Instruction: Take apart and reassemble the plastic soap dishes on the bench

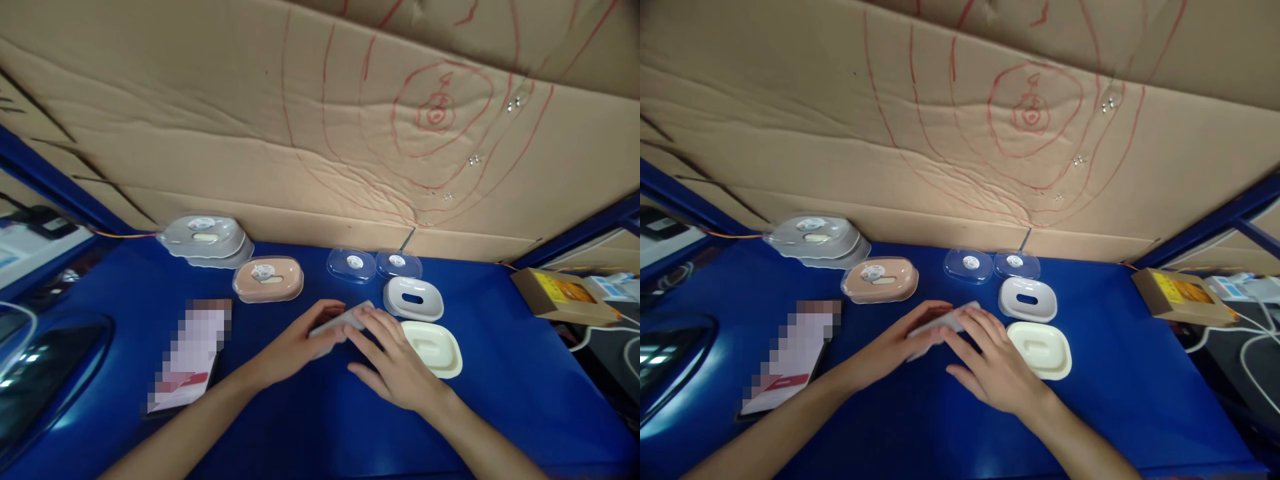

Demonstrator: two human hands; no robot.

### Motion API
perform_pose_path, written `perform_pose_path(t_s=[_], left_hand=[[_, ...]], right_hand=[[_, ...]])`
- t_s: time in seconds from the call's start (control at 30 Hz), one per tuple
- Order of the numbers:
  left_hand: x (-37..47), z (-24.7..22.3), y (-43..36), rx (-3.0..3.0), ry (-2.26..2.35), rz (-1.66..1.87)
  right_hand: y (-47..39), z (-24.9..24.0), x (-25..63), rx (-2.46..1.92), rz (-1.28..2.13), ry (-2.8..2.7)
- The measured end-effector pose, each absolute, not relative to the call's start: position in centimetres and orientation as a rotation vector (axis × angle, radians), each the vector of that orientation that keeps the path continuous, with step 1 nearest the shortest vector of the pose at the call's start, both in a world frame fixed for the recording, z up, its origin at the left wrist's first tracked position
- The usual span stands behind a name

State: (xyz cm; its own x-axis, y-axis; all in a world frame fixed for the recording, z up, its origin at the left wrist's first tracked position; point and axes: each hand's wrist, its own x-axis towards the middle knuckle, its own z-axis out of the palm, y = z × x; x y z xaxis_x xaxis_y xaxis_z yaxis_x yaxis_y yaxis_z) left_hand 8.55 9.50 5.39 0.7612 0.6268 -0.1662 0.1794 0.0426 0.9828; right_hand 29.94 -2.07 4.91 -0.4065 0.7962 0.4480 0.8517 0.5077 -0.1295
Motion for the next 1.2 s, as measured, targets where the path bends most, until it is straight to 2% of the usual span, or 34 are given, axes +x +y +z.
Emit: perform_pose_path(t_s=[0.1, 0.27, 0.57, 0.7, 0.87, 1.2], left_hand=[[9.0, 5.5, 9.7, 1.268, 0.762, 0.438], [9.1, 5.1, 9.1, 1.374, 0.738, 0.523], [9.1, 4.7, 10.0, 1.437, 0.848, 0.574], [8.8, 4.2, 10.9, 1.837, 0.715, 0.647], [8.7, 2.6, 10.7, 2.490, 0.608, 0.536], [8.9, 2.2, 10.6, 2.587, 0.823, 0.664]], right_hand=[[-2.0, 4.7, 30.1, -1.409, -0.257, -2.320], [-2.4, 4.4, 30.3, -1.329, -0.397, -2.221], [-3.3, 5.7, 30.4, -1.274, -0.290, -2.295], [-3.6, 6.1, 29.1, -1.219, -0.240, -2.485], [-4.9, 5.1, 27.2, -1.225, -0.084, -2.677], [-4.2, 3.9, 27.7, -1.374, 0.022, -2.624]])
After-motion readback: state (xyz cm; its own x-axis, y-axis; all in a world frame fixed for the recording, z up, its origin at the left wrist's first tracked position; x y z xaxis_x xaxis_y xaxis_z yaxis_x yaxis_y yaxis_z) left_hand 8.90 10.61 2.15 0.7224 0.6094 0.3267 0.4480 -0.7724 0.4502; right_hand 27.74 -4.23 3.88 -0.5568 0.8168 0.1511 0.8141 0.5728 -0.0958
